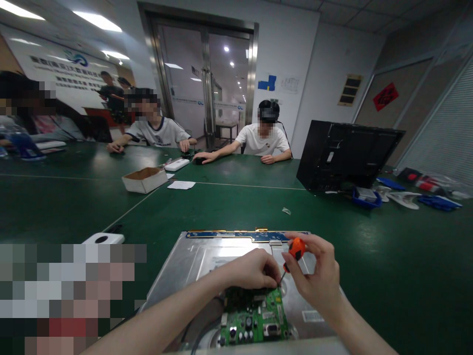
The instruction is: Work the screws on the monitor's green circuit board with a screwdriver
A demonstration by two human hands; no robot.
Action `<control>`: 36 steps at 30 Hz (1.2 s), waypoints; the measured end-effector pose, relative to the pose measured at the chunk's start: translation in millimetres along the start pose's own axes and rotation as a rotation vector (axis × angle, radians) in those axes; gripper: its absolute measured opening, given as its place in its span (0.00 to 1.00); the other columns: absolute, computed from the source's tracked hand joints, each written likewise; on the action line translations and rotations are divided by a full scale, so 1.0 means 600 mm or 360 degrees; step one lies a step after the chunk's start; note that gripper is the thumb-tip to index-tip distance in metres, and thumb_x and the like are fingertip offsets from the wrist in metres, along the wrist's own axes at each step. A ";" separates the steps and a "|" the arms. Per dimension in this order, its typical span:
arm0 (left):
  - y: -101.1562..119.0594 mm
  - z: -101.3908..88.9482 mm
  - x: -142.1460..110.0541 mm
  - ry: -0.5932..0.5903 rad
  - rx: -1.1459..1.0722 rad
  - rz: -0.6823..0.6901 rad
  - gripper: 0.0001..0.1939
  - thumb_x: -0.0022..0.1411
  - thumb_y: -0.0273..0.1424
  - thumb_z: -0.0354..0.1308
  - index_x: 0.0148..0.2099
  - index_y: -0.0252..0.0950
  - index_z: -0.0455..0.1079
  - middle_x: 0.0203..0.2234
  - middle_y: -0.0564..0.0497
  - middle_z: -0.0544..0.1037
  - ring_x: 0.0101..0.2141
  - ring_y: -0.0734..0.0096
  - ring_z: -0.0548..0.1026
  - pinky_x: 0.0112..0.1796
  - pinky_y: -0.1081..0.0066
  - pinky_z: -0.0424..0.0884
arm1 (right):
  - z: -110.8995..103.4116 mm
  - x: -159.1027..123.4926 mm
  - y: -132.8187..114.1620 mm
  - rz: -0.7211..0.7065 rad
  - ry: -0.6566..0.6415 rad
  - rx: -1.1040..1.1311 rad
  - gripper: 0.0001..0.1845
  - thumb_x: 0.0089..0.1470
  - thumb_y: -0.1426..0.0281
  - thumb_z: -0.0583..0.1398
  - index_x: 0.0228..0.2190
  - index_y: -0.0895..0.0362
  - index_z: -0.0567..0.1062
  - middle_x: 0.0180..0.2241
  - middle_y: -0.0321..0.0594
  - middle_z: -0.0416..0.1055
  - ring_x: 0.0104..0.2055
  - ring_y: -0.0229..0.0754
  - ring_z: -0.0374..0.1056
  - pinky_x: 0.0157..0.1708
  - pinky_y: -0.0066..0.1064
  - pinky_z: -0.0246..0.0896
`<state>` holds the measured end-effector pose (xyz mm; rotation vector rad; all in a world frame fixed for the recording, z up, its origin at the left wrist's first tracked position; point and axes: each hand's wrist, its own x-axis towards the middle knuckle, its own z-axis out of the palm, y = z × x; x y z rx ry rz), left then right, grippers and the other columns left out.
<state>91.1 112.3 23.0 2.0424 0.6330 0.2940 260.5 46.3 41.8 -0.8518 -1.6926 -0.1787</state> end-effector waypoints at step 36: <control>0.000 -0.004 -0.002 -0.0023 0.0021 0.0042 0.08 0.51 0.19 0.60 0.34 0.34 0.77 0.25 0.55 0.76 0.27 0.72 0.71 0.32 0.75 0.66 | 0.002 0.004 0.001 -0.0010 -0.0075 0.0074 0.18 0.61 0.72 0.59 0.51 0.54 0.62 0.42 0.46 0.77 0.34 0.42 0.76 0.34 0.35 0.74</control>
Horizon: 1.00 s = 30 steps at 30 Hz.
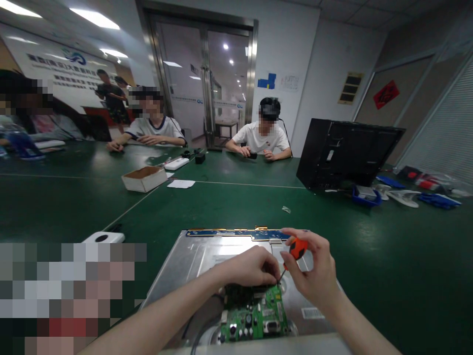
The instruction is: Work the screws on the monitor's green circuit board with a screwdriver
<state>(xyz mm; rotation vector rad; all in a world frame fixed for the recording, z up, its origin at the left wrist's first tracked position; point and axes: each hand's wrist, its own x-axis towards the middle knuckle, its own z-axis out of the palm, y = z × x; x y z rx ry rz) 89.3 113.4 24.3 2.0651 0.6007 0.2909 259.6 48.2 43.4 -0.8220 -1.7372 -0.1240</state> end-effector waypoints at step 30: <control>-0.009 0.001 -0.001 0.0005 0.0041 0.0031 0.09 0.54 0.20 0.60 0.37 0.35 0.78 0.27 0.54 0.78 0.29 0.71 0.73 0.33 0.75 0.68 | -0.004 0.012 -0.007 -0.0148 0.0047 -0.0158 0.16 0.59 0.75 0.61 0.48 0.55 0.67 0.41 0.45 0.72 0.42 0.44 0.73 0.36 0.33 0.74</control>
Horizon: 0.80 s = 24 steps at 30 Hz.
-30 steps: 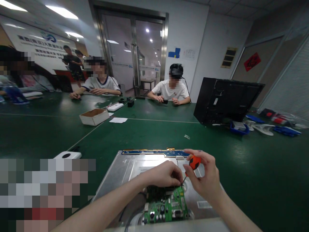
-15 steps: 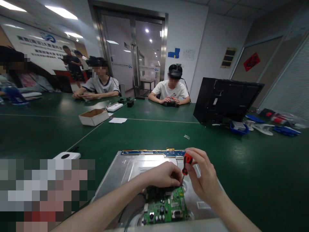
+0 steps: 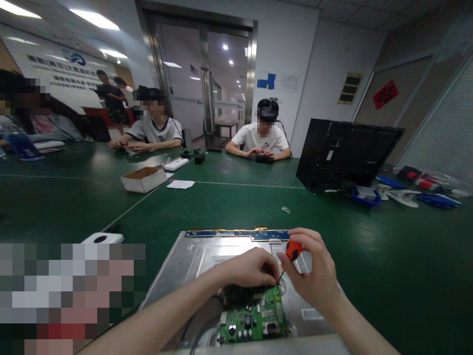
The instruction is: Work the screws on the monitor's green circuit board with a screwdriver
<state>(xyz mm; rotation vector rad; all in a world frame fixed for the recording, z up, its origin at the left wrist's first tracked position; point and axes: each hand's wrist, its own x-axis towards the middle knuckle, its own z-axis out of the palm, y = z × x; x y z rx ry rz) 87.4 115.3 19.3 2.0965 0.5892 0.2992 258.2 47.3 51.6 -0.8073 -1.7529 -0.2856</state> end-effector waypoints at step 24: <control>0.002 0.002 0.001 -0.0004 0.0055 -0.0039 0.06 0.53 0.21 0.63 0.35 0.33 0.77 0.26 0.54 0.77 0.29 0.70 0.72 0.31 0.76 0.66 | -0.007 0.004 -0.009 -0.0055 -0.0172 0.0028 0.23 0.61 0.77 0.54 0.57 0.55 0.67 0.47 0.51 0.73 0.46 0.47 0.74 0.38 0.36 0.76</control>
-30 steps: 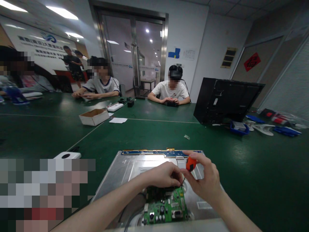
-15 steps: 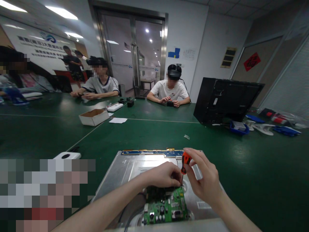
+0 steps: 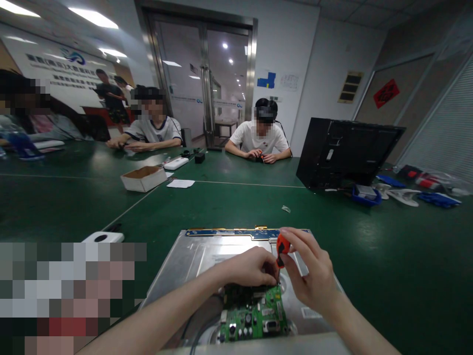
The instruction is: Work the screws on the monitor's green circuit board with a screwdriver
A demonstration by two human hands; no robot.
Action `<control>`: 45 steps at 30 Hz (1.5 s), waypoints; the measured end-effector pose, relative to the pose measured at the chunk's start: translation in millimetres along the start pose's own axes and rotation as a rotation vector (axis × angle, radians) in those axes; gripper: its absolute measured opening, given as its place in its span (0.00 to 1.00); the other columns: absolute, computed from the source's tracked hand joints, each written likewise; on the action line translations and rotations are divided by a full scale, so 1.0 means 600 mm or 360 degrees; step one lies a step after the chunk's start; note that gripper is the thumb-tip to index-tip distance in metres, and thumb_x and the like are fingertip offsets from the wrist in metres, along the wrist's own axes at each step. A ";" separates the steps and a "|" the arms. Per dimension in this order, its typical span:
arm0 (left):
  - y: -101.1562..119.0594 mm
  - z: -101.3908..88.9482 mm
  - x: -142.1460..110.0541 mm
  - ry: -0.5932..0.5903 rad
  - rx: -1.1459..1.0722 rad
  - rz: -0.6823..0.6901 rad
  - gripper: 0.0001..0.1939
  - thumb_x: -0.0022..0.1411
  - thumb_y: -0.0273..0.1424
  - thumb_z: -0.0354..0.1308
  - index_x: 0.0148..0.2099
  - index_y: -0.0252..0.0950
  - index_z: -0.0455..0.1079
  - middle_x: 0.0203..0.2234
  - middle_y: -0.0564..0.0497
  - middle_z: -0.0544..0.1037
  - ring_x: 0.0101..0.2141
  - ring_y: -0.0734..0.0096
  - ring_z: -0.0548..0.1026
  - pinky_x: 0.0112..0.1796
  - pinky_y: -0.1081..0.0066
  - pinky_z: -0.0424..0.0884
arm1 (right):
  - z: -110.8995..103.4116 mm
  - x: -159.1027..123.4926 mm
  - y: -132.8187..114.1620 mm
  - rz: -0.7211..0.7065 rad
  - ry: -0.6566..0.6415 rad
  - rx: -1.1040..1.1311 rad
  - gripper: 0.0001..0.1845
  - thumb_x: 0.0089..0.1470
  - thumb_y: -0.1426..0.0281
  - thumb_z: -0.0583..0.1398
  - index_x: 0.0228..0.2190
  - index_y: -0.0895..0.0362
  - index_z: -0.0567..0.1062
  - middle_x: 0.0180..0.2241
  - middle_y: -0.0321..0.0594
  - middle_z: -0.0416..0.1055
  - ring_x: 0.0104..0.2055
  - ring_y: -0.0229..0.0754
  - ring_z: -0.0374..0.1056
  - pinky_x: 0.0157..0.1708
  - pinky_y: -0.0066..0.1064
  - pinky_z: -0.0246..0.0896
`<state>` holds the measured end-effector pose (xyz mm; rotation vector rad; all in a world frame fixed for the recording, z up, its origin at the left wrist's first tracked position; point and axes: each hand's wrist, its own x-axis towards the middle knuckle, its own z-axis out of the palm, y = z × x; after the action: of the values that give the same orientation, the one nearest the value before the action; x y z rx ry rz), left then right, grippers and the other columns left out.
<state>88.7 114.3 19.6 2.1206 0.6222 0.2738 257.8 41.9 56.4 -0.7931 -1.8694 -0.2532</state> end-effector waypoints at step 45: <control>0.001 0.000 0.001 -0.0007 -0.0037 0.0019 0.06 0.52 0.21 0.62 0.34 0.34 0.77 0.24 0.56 0.74 0.26 0.73 0.71 0.30 0.77 0.65 | 0.006 -0.007 0.008 0.0121 0.0114 0.0035 0.19 0.57 0.71 0.61 0.50 0.53 0.65 0.34 0.40 0.78 0.31 0.43 0.77 0.28 0.32 0.74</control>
<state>89.1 114.2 20.1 2.1026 0.6015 0.2813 259.2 45.9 50.1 -0.8277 -1.7684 -0.2104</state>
